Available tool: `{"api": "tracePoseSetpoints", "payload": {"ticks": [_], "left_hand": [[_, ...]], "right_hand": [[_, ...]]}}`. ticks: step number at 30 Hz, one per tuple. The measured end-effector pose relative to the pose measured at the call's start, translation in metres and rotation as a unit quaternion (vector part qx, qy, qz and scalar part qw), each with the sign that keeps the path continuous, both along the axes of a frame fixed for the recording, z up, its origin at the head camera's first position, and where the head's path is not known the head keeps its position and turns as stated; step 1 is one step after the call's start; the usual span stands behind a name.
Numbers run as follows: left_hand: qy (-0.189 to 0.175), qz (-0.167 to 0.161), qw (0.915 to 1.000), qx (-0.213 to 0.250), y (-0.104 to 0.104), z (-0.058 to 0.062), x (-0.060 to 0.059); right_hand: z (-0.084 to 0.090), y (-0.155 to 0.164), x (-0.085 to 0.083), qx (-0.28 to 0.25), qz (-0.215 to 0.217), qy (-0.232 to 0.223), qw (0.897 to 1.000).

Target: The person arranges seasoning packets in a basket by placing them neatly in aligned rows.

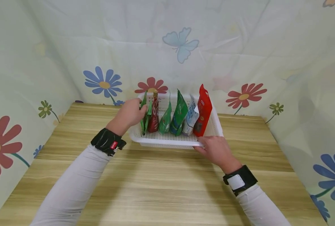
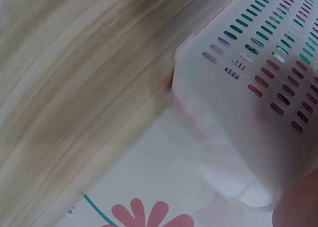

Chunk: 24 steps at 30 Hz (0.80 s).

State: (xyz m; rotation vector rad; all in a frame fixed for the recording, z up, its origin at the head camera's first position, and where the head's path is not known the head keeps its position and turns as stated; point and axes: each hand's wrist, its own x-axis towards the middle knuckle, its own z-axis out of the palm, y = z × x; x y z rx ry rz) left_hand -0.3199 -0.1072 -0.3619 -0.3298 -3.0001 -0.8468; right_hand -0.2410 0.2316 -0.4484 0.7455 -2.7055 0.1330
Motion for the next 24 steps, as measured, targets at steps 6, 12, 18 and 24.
{"api": "tracePoseSetpoints", "payload": {"ticks": [6,12,18,24], "left_hand": [[0.029,0.006,0.9993,0.022,-0.007,0.000,0.006],[0.089,0.013,0.9955,0.029,-0.020,-0.001,0.012],[0.107,-0.015,0.9906,0.084,-0.040,-0.009,0.013],[0.119,-0.029,0.9874,0.100,-0.058,-0.017,0.011]], "right_hand": [[0.000,0.002,0.000,-0.002,-0.001,-0.004,1.000],[0.002,0.003,0.002,-0.019,0.000,-0.014,1.000],[0.007,0.007,0.004,-0.091,0.026,-0.023,0.995],[0.022,0.023,-0.001,-0.179,0.032,0.057,0.982]]}}
